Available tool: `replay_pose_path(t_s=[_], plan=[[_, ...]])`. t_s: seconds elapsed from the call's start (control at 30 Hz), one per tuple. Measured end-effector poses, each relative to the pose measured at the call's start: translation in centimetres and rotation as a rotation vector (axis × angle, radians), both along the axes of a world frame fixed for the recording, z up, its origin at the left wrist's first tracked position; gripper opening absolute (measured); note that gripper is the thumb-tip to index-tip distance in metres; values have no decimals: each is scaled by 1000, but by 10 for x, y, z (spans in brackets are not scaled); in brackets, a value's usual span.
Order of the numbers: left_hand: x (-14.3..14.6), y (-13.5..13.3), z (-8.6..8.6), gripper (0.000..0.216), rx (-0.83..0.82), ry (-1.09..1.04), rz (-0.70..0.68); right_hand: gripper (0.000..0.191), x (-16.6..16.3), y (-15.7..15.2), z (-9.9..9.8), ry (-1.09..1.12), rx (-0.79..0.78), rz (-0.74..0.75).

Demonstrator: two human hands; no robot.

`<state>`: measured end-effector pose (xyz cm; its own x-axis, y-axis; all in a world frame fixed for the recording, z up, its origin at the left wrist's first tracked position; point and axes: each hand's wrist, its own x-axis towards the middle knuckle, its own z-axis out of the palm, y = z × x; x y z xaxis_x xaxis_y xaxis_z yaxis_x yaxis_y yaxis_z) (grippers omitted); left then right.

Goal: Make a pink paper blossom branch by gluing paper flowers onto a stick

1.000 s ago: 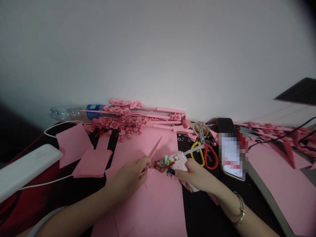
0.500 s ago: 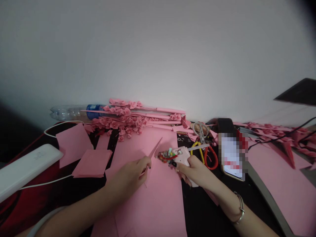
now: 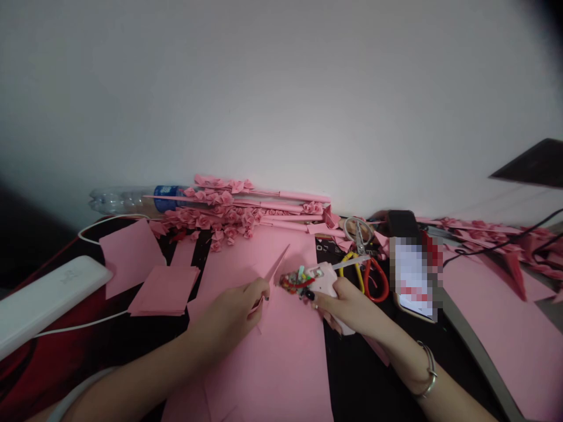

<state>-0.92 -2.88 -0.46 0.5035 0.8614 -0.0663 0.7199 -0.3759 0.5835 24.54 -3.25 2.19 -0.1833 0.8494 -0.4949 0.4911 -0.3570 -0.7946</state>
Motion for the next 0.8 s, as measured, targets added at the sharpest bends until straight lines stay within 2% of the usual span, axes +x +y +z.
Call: replay_pose_path(t_s=[0.1,0.2,0.37,0.5,0.7,0.8], plan=[[0,0,1,13,-12,7,2,23,-1,-2,4,-16,-64,53],[0,0,0,14,-9,24,-5,21,-3,0,2,-26,-31,-15],[0,0,-2,16,-8,28,-4,34,-4,8,-7,-17,63,-115],[0,0,1,17,-19,28,4,36,-3,9,-5,10,121,-178],[1,0,1,18,-3,21,-12,32,-4,6,-2,28,29,-70],[1,0,2,18,6,50,-25,36,-5,10,-3,6,101,-137]])
